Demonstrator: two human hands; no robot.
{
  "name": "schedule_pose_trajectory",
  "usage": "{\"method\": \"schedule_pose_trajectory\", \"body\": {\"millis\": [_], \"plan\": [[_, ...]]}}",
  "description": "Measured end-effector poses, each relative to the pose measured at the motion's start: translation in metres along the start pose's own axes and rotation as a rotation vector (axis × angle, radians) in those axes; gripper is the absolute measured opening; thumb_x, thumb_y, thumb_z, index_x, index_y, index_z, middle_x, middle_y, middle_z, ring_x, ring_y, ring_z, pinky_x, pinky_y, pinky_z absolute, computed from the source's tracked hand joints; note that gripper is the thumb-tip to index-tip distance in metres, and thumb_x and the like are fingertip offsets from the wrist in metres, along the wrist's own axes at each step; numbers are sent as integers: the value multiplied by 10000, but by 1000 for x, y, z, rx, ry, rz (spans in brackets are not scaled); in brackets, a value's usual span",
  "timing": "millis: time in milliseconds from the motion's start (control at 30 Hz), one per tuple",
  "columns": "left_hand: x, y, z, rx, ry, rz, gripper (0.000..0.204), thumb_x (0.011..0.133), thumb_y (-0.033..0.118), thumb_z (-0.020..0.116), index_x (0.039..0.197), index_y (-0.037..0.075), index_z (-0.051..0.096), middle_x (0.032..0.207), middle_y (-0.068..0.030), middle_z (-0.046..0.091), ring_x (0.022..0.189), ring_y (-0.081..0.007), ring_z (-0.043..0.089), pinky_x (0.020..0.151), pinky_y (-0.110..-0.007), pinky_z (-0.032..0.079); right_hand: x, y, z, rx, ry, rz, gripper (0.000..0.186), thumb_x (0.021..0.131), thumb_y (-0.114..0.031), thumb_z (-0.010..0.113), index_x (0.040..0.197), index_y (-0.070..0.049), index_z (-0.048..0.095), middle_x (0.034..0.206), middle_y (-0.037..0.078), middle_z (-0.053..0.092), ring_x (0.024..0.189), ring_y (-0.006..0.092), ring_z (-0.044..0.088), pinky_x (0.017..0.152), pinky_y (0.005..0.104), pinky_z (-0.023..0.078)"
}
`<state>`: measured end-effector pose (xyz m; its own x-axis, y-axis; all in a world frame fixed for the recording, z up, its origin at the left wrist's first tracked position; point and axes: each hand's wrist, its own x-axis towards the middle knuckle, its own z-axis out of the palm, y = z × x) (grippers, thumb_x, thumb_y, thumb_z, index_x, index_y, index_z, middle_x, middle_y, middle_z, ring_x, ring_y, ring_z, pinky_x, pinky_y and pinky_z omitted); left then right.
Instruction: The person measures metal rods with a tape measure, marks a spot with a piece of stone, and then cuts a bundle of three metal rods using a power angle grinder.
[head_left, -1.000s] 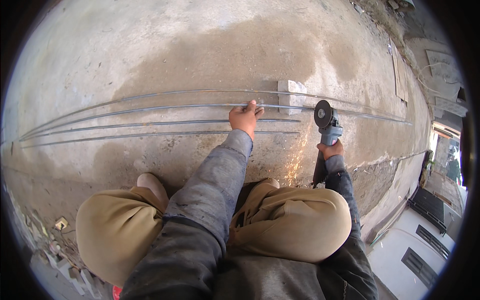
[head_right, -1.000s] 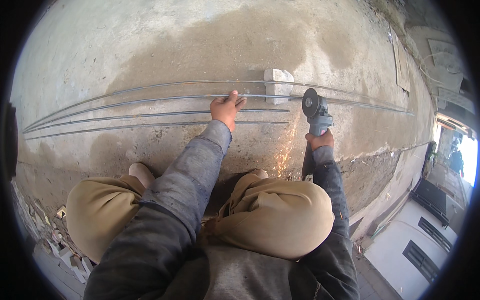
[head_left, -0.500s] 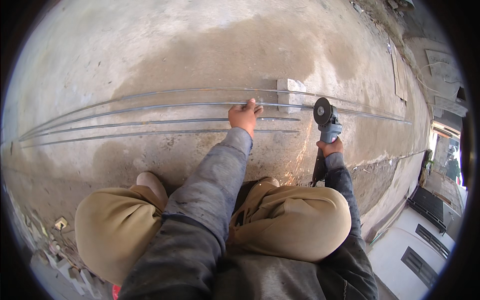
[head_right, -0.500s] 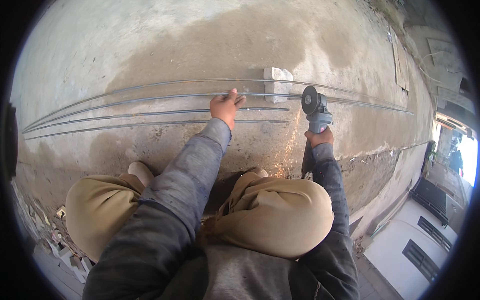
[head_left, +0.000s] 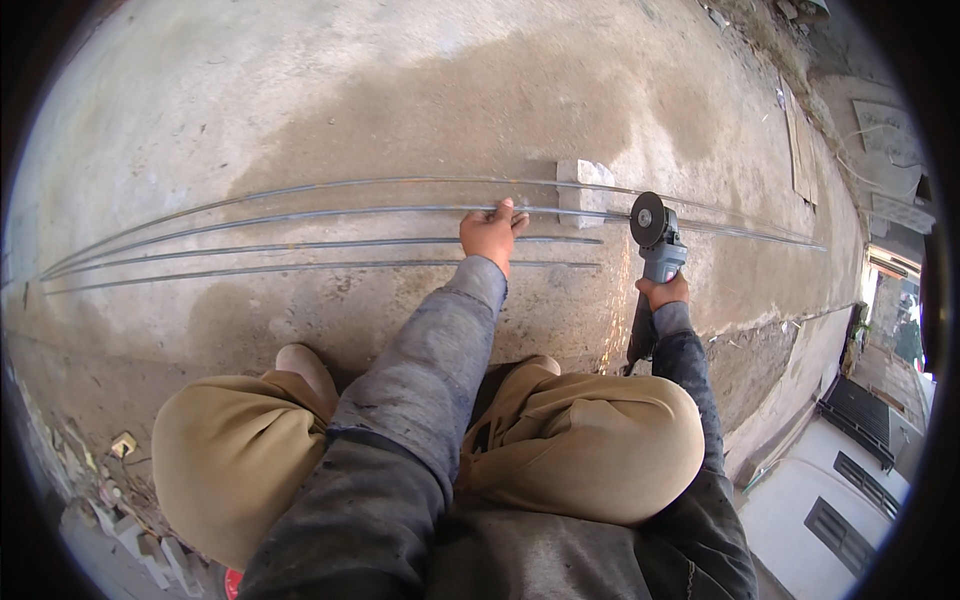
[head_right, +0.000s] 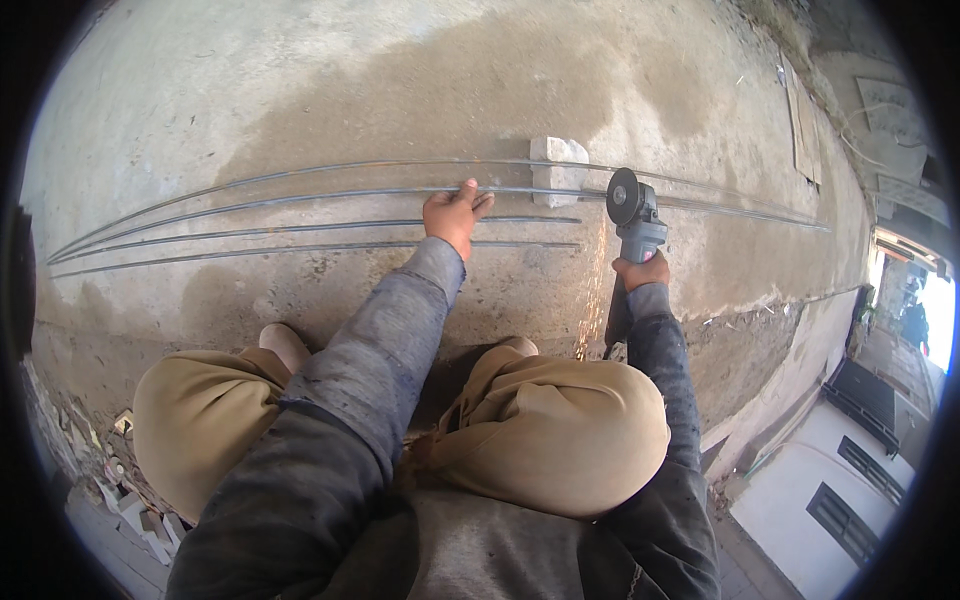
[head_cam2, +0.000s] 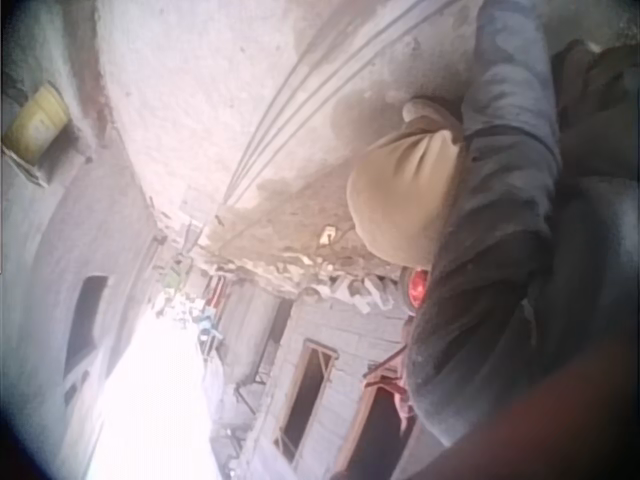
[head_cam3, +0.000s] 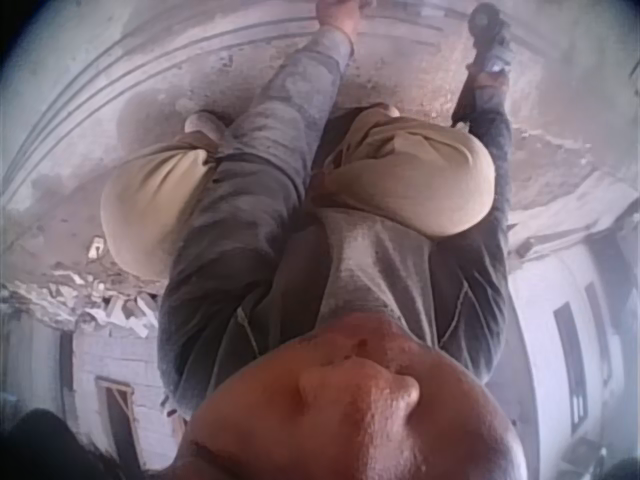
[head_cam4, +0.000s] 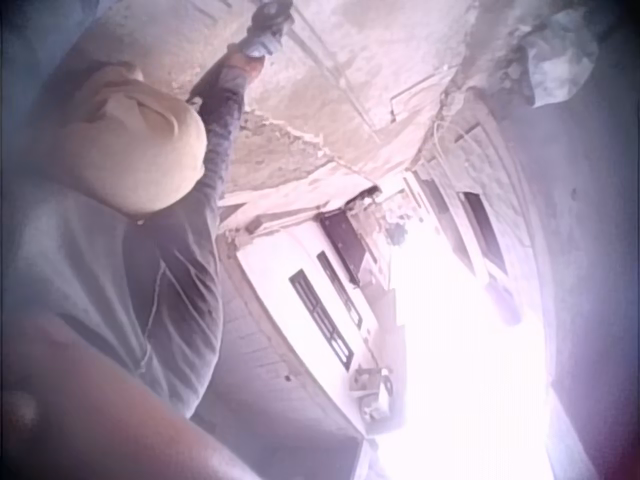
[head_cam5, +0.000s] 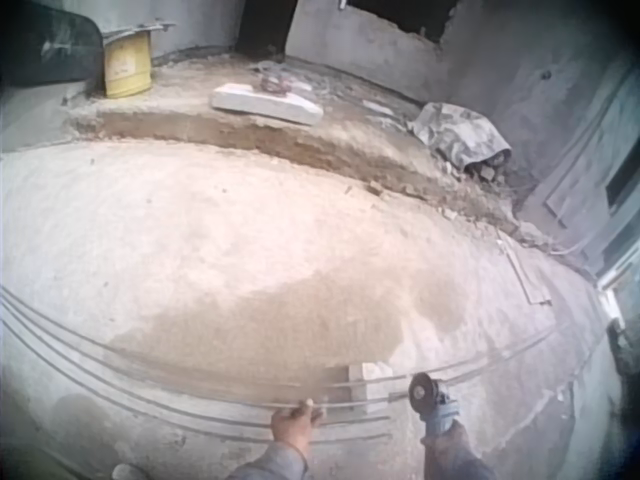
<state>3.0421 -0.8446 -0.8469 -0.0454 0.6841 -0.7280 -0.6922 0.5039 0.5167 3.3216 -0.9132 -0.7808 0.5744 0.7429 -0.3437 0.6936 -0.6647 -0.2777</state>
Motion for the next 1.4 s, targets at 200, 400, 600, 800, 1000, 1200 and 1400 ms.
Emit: {"method": "schedule_pose_trajectory", "body": {"millis": [200, 400, 600, 800, 1000, 1200, 1400], "plan": [[-4, 1, 3, -4, 2, -7, 242, 856, 80, 519, 917, -151, 485, 883, -188, 556, 794, -234, 602, 710, -274, 559, -4, 18, 3, -28, 32, -16, 496, 510, -257, 723, 898, 19, 582, 865, 160, 632, 812, 279, 615, 725, 353, 482], [0, -1, -1, -14, -9, 4, 242, 854, 76, 521, 917, -155, 484, 885, -191, 556, 794, -232, 602, 706, -276, 560, 2, 6, 1, -21, 10, -11, 519, 510, -267, 721, 917, 21, 577, 889, 160, 630, 831, 274, 613, 734, 350, 482], [0, -2, 1, -15, 0, 7, 229, 853, 73, 521, 901, -148, 487, 876, -184, 560, 777, -224, 604, 696, -274, 560, -4, 18, 5, 8, 25, -15, 491, 510, -260, 716, 898, 11, 584, 869, 156, 635, 813, 284, 616, 721, 354, 484], [1, -2, -1, -30, -25, 13, 222, 854, 70, 519, 912, -142, 493, 861, -175, 562, 763, -224, 605, 689, -273, 561, 10, 16, 4, 25, 2, -17, 469, 509, -254, 716, 876, 9, 592, 848, 152, 636, 795, 279, 618, 705, 356, 483], [-2, 0, 3, -21, -11, 1, 230, 856, 69, 514, 923, -150, 494, 854, -175, 564, 765, -223, 606, 680, -271, 562, 0, 21, 5, 26, 13, -28, 451, 509, -244, 716, 863, 7, 593, 836, 155, 636, 773, 277, 619, 692, 356, 483], [1, -1, -1, -15, -20, 1, 231, 855, 75, 519, 919, -146, 501, 864, -181, 568, 773, -221, 608, 688, -264, 557, 6, 12, 3, -1, 24, -51, 466, 518, -246, 719, 882, 15, 589, 845, 150, 635, 785, 273, 616, 700, 354, 481], [-1, 0, 0, -19, 4, -8, 231, 856, 77, 517, 930, -141, 501, 869, -181, 569, 777, -218, 608, 694, -260, 554, -5, 12, 5, 5, 41, -40, 458, 505, -214, 739, 876, 12, 593, 830, 135, 636, 752, 252, 616, 679, 345, 489]]}}
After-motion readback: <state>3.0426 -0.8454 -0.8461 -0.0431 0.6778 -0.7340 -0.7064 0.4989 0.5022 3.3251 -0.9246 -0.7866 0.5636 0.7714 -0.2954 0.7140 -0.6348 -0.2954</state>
